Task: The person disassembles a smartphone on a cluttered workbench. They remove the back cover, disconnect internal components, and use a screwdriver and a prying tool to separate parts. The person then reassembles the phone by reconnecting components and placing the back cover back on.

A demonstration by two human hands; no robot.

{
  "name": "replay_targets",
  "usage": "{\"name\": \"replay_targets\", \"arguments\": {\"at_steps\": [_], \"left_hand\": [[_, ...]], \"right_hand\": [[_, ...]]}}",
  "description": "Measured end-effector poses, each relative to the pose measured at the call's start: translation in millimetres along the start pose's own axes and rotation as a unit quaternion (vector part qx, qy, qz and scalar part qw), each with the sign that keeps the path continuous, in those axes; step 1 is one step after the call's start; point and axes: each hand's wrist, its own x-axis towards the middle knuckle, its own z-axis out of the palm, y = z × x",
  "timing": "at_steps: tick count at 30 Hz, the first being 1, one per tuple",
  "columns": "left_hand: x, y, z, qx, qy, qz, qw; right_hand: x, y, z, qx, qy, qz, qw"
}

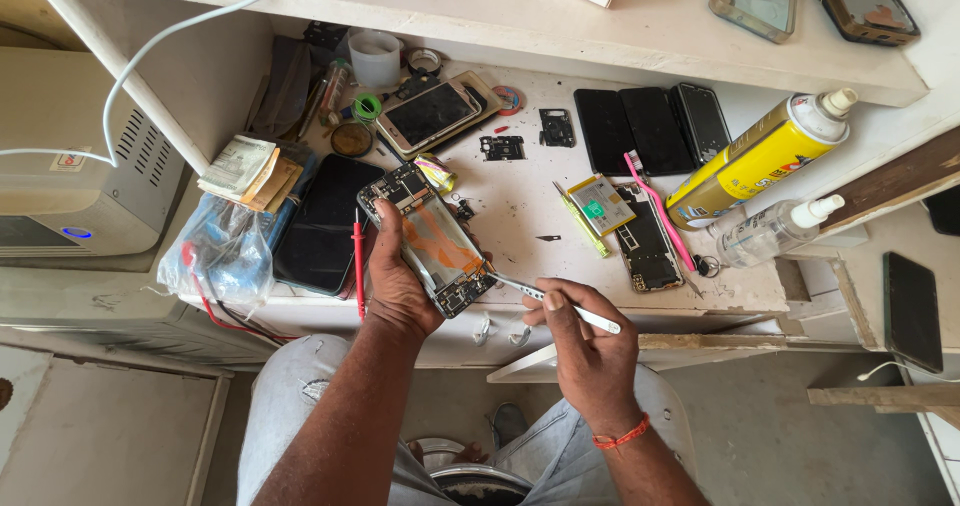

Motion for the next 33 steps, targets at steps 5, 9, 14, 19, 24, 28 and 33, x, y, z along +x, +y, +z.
{"name": "replay_targets", "arguments": {"at_steps": [5,9,14,19,24,28,33], "left_hand": [[2,-1,-3,0.002,0.033,0.002,0.999],[2,-2,-5,0.001,0.027,0.008,1.0],[1,-1,-4,-0.009,0.024,0.003,1.0],[1,-1,-4,-0.017,0.028,-0.004,0.999],[-1,1,-1,-0.014,0.027,0.001,1.0],[0,1,0,-0.011,0.041,-0.001,0.999],[0,0,-1,-0.014,0.026,-0.001,1.0]], "right_hand": [[-2,7,-1,-0.021,-0.005,-0.011,1.0],[-2,11,-1,-0.018,-0.006,-0.007,1.0],[0,18,-2,0.088,0.033,0.084,0.992],[0,28,-5,0.224,0.045,0.134,0.964],[-2,36,-6,0.362,0.049,0.2,0.909],[-4,40,-5,0.401,0.046,0.227,0.886],[-3,41,-9,0.384,0.035,0.211,0.898]]}}
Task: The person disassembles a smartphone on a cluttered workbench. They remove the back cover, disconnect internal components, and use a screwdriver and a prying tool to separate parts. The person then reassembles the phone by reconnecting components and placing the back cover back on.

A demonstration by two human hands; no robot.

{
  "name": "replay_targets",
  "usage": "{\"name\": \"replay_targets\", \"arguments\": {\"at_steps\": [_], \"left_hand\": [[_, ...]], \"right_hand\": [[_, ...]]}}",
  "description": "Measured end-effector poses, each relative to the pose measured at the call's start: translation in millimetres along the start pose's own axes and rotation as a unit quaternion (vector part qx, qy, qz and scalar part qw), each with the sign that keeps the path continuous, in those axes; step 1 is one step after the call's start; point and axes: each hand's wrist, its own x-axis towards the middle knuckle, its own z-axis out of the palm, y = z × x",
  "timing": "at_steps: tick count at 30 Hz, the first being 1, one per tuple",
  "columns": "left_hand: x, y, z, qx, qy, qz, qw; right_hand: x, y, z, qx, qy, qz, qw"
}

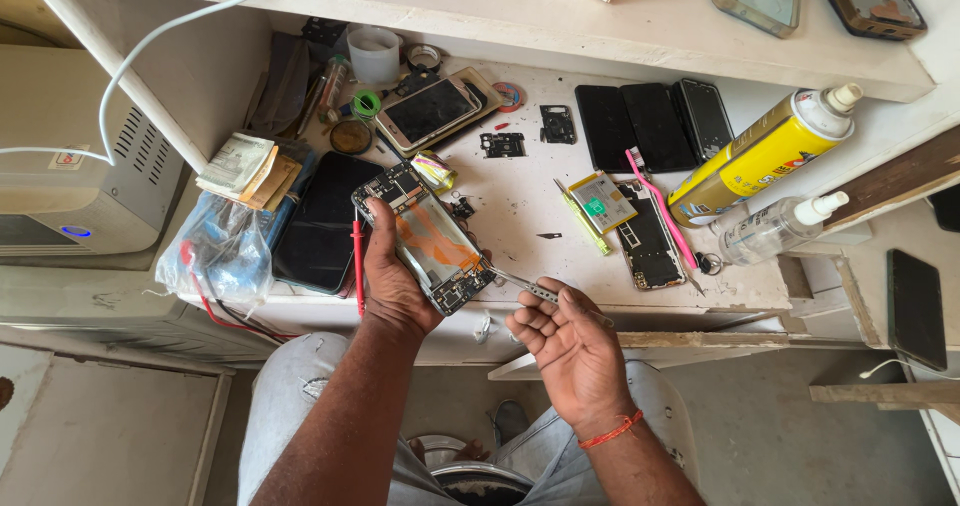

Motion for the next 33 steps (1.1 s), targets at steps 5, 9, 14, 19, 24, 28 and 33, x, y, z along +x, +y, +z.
{"name": "replay_targets", "arguments": {"at_steps": [5,9,14,19,24,28,33], "left_hand": [[0,0,0,0.002,-0.007,0.0,1.0],[-1,1,1,0.008,-0.004,0.007,1.0],[-1,1,1,0.012,-0.002,0.012,1.0],[1,0,-1,0.017,0.01,0.017,1.0],[5,-4,-7,0.006,0.011,-0.015,1.0],[3,0,0,-0.01,-0.026,-0.027,0.999],[-6,8,19,0.011,-0.017,-0.025,0.999]], "right_hand": [[1,-1,-2,0.019,0.0,-0.01,1.0],[3,-8,-1,0.079,0.013,-0.033,0.996],[15,-31,8,-0.259,0.013,-0.233,0.937],[39,-53,10,-0.601,-0.05,-0.389,0.697],[68,-53,2,-0.696,-0.036,-0.413,0.587],[79,-63,4,-0.769,-0.055,-0.36,0.525],[64,-90,32,-0.814,-0.032,-0.339,0.471]]}}
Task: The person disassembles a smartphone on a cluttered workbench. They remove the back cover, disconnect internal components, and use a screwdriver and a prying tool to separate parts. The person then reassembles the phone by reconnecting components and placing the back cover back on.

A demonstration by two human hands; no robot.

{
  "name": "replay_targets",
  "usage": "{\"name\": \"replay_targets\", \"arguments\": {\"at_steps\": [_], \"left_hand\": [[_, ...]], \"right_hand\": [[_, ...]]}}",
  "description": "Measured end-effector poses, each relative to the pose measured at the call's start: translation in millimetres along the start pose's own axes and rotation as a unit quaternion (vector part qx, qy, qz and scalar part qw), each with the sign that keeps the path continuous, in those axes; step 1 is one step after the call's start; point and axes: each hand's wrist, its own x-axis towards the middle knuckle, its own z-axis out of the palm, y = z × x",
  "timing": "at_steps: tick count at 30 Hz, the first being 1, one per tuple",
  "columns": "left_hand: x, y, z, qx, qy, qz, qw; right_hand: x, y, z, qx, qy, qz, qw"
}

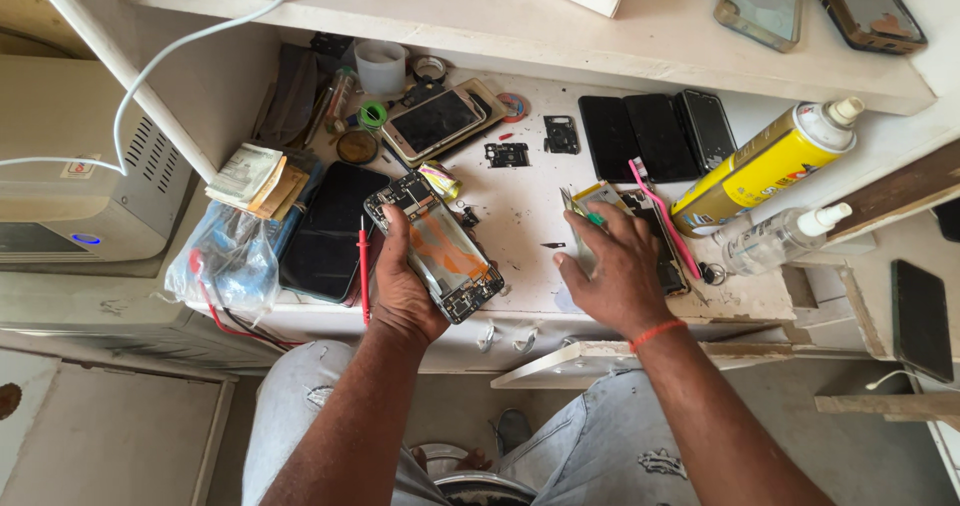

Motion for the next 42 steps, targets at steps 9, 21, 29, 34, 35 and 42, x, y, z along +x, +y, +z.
{"name": "replay_targets", "arguments": {"at_steps": [9,21,29,34,35,42], "left_hand": [[-6,6,18,0.065,-0.025,-0.002,0.998],[-5,7,26,0.091,0.0,-0.06,0.994],[16,-11,3,0.145,0.034,0.042,0.988],[36,-35,-38,0.282,0.115,0.137,0.943],[38,-37,-48,0.281,0.086,0.139,0.946],[33,-30,-57,0.211,-0.007,0.084,0.974]], "right_hand": [[-21,-78,-11,0.396,-0.043,0.053,0.916],[-3,-49,-1,0.673,-0.169,0.338,0.636],[4,-52,2,0.672,-0.158,0.332,0.643],[-4,-64,37,0.395,-0.12,0.169,0.895],[-7,-68,44,0.349,-0.096,0.117,0.925],[-15,-90,38,0.194,-0.016,-0.143,0.97]]}}
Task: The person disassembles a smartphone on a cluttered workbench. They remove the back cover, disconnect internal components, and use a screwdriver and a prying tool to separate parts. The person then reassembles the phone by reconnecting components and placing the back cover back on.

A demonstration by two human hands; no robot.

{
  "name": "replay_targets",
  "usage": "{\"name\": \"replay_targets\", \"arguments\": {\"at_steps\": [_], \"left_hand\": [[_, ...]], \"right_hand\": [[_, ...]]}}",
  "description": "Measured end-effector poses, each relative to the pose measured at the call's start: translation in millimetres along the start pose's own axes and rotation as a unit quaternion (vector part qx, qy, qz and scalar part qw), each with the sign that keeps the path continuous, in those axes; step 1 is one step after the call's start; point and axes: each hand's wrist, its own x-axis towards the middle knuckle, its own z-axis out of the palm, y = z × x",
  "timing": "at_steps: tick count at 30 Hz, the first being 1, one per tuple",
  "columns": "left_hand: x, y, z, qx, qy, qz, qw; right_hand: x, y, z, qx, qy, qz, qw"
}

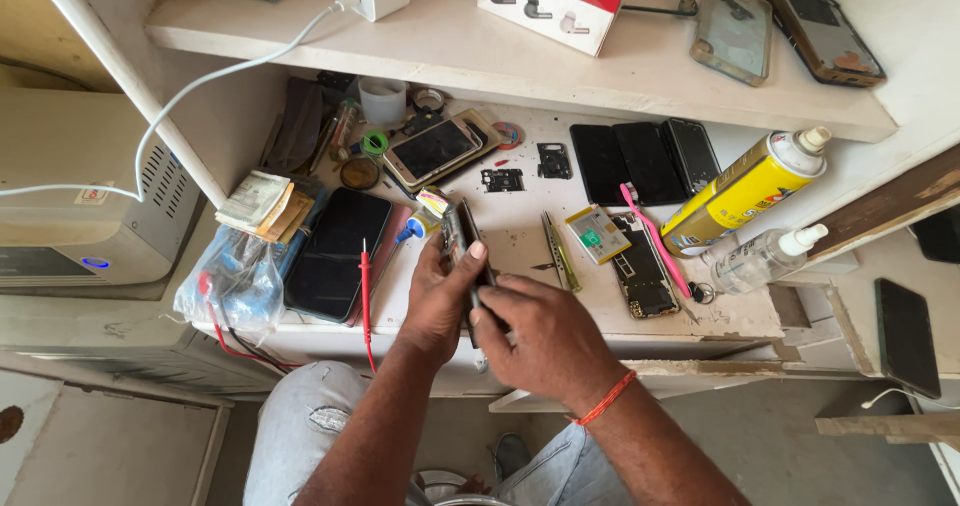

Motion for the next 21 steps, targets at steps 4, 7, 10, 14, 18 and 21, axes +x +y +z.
{"name": "replay_targets", "arguments": {"at_steps": [4,7,10,14,18,21], "left_hand": [[-1,3,1,-0.097,-0.039,-0.038,0.994],[6,-9,-10,-0.103,-0.022,-0.075,0.992],[13,-21,-23,-0.172,-0.086,-0.104,0.976],[10,-19,-25,-0.215,-0.064,-0.102,0.969],[-1,-4,-15,-0.255,-0.065,-0.095,0.96],[-4,-1,-14,-0.266,-0.058,-0.088,0.958]], "right_hand": [[-5,12,8,0.099,0.031,0.123,0.987],[-23,43,19,0.215,0.08,0.266,0.936],[-50,78,21,0.291,0.15,0.337,0.883],[-77,112,10,0.384,0.261,0.415,0.782],[-83,134,-10,0.359,0.305,0.427,0.772],[-83,150,-20,0.295,0.291,0.415,0.81]]}}
